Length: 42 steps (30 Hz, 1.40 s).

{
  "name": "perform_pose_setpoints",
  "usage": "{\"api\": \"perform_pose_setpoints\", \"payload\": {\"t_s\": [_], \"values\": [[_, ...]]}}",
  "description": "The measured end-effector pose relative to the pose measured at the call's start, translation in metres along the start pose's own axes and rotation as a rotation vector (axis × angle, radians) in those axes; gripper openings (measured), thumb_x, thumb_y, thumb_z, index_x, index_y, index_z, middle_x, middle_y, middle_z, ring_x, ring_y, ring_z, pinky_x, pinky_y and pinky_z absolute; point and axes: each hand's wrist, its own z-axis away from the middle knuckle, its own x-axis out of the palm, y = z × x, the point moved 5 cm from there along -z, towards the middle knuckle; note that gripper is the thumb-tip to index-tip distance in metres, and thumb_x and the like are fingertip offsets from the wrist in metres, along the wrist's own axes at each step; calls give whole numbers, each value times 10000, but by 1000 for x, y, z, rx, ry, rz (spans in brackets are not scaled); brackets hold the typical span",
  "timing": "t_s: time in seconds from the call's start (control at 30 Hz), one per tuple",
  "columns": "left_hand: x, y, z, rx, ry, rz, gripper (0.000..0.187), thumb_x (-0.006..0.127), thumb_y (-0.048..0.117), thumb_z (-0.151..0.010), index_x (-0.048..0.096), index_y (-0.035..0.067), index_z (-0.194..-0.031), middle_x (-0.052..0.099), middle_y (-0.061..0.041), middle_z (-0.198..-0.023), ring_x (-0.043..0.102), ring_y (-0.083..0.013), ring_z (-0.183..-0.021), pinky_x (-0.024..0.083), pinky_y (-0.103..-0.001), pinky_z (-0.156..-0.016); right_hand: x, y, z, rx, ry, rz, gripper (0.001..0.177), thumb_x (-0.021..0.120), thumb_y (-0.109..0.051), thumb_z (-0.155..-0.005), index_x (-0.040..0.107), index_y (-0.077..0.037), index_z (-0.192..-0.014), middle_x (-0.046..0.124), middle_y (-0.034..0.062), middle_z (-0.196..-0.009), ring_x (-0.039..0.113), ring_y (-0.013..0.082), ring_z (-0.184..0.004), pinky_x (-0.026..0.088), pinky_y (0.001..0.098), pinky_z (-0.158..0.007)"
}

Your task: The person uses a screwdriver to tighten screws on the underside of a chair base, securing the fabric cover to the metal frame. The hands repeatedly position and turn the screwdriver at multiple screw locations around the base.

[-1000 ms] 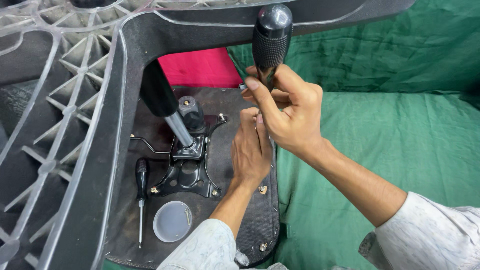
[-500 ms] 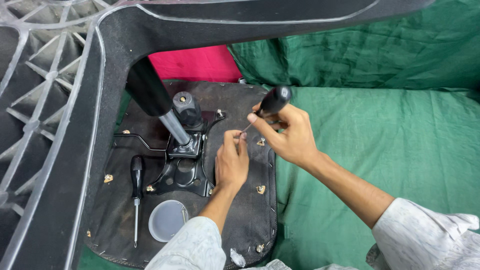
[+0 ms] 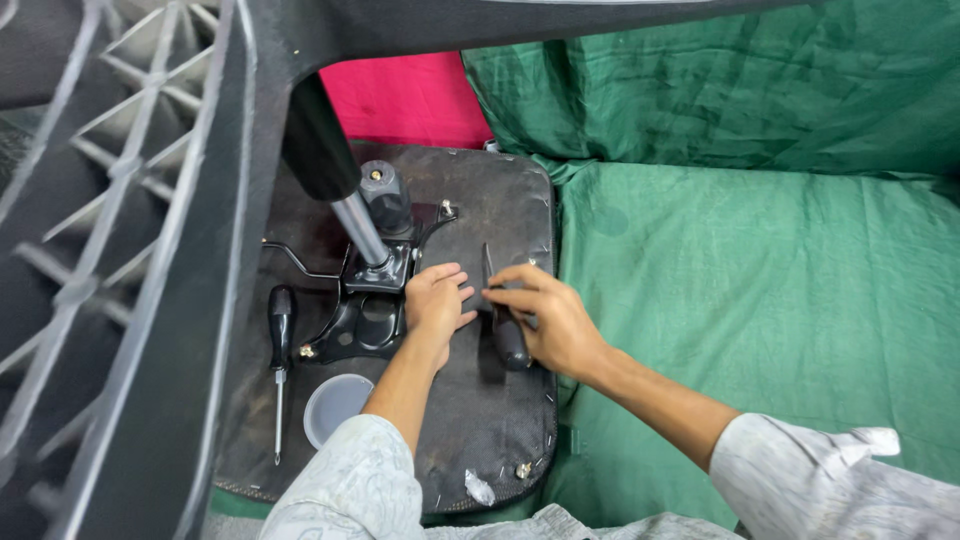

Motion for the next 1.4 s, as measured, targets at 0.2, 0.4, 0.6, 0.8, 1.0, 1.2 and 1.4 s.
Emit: {"api": "perform_pose_setpoints", "payload": {"t_s": [0.2,0.4,0.6,0.8,1.0,1.2,1.4], "values": [[2,5,39,345,157,-412,418,517,28,-844,697,43,-1221,760,-141,-1222,719,-274,-1163,534,-366,-996,23,-4,13,44,-187,35,528,577,143,-671,724,-15,-1152,644,139,-1310,664,372,-1090,551,431,-896],[16,-2,72,378,184,-526,384,497,107,-936,679,92,-1274,714,-224,-1195,671,-391,-1127,503,-450,-991,18,-21,14,63,-156,31,321,634,44,-721,741,0,-1021,661,142,-1352,672,378,-1100,549,444,-914],[10,1,95,748,291,-570,351,525,102,-902,706,65,-1201,737,-235,-1092,698,-402,-1029,525,-459,-908,19,-28,28,320,-205,-39,294,629,-23,-796,722,-32,-1075,646,119,-1382,714,345,-948,577,422,-791],[-9,-16,114,755,278,-532,315,541,90,-897,714,55,-1158,741,-221,-1086,703,-396,-1022,532,-454,-896,40,-29,42,345,-294,160,295,667,-151,-825,721,-38,-1092,691,158,-1247,695,351,-1021,558,429,-874],[-31,-5,129,746,239,-443,280,557,78,-892,723,46,-1115,746,-207,-1079,708,-391,-1015,539,-448,-884,59,-34,48,533,-321,225,331,673,-270,-877,714,-56,-1127,726,171,-1173,691,343,-1057,545,434,-914],[-71,18,138,751,199,-339,245,573,66,-887,731,36,-1072,751,-192,-1073,713,-386,-1008,547,-443,-873,65,-90,25,303,-8,-24,295,698,-215,-844,689,-27,-1070,722,147,-1153,687,347,-946,529,458,-809],[-116,37,131,768,163,-353,226,591,67,-881,730,43,-1057,745,-184,-1049,725,-361,-950,553,-434,-847,90,-132,-8,220,24,64,231,708,-196,-839,746,-25,-990,746,152,-1085,712,366,-967,557,431,-815]]}}
